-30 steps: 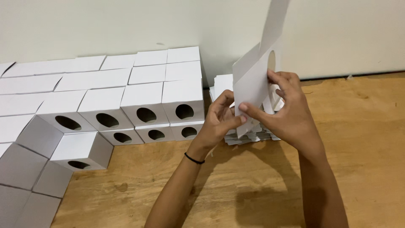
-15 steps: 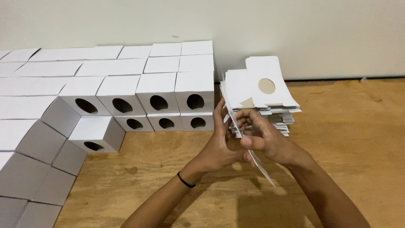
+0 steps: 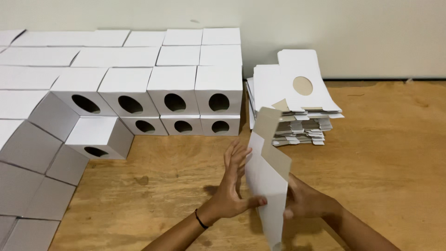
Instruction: The person assembles white cardboard boxes by folding flat pieces along pre-scored lines and tucking flaps into slots. They repeatedly pick up flat pieces, fold them into box shapes, and place the finished boxes into a growing stack.
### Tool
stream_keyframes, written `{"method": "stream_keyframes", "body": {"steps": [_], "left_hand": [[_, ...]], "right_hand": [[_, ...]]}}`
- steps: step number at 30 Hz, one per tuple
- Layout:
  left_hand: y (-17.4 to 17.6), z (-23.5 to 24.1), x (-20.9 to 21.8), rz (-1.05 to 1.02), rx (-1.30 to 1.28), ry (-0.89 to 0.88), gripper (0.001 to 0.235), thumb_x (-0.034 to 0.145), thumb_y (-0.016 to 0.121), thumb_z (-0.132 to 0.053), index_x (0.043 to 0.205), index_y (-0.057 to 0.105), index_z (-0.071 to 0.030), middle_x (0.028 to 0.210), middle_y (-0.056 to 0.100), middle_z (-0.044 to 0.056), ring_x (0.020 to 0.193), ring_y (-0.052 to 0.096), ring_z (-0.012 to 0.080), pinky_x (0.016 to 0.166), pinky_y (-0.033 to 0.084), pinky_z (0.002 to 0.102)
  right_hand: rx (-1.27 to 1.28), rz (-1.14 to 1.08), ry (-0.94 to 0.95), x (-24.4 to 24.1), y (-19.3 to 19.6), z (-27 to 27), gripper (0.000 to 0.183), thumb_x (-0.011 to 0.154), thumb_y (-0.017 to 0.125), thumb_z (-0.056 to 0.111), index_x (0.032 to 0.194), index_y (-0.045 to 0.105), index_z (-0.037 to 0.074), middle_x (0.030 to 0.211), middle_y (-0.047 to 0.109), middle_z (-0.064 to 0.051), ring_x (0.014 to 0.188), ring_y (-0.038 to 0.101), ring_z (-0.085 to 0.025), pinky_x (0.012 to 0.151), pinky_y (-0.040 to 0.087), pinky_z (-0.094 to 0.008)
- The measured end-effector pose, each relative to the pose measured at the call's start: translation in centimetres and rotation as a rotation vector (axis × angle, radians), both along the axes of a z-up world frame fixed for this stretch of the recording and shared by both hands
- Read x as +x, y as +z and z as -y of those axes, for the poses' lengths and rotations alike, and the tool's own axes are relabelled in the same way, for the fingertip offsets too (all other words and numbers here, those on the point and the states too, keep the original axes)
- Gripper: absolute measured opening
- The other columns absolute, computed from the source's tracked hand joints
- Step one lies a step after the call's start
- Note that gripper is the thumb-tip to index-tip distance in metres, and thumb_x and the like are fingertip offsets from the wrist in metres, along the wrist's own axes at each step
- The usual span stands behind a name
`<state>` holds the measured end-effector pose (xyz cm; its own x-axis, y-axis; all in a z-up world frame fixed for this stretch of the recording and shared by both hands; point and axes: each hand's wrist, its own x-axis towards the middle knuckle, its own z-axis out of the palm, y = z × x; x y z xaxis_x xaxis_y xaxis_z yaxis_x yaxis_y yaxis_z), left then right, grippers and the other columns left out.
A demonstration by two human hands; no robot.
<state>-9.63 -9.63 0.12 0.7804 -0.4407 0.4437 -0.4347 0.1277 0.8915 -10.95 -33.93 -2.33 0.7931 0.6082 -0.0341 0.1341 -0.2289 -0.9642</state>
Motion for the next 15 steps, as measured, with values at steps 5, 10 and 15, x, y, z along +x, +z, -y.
{"method": "stream_keyframes", "body": {"steps": [5, 10, 15], "left_hand": [[0.7, -0.7, -1.2, -0.004, 0.057, -0.135, 0.120, 0.070, 0.080, -0.047, 0.155, -0.001, -0.019, 0.161, -0.004, 0.019, 0.153, 0.012, 0.0389, 0.122, 0.027, 0.055], [0.6, -0.4, -1.7, -0.057, 0.045, -0.245, 0.123, 0.077, 0.079, -0.030, 0.153, -0.016, -0.012, 0.163, 0.010, 0.020, 0.149, 0.027, 0.0350, 0.121, 0.029, 0.051], [-1.3, -0.4, -0.5, -0.110, -0.077, -0.083, 0.125, 0.075, 0.085, -0.018, 0.155, -0.011, -0.012, 0.151, 0.033, 0.020, 0.137, 0.046, 0.0332, 0.118, 0.039, 0.053]], "right_hand": [[0.270, -0.367, -0.267, 1.0, -1.9, -3.6, 0.072, 0.079, 0.069, 0.050, 0.131, 0.045, 0.008, 0.098, 0.066, -0.008, 0.088, 0.061, -0.018, 0.075, 0.046, -0.033], [0.432, 0.155, 0.016, -3.0, 5.4, -4.6, 0.104, 0.071, 0.088, 0.067, 0.136, 0.043, -0.002, 0.135, 0.049, -0.009, 0.131, 0.045, -0.020, 0.114, 0.030, -0.035], [0.488, 0.021, -0.020, -1.0, 5.9, -5.8, 0.030, 0.096, 0.057, 0.003, 0.125, 0.055, -0.007, 0.122, 0.057, -0.015, 0.086, 0.065, -0.015, 0.063, 0.057, -0.021]]}}
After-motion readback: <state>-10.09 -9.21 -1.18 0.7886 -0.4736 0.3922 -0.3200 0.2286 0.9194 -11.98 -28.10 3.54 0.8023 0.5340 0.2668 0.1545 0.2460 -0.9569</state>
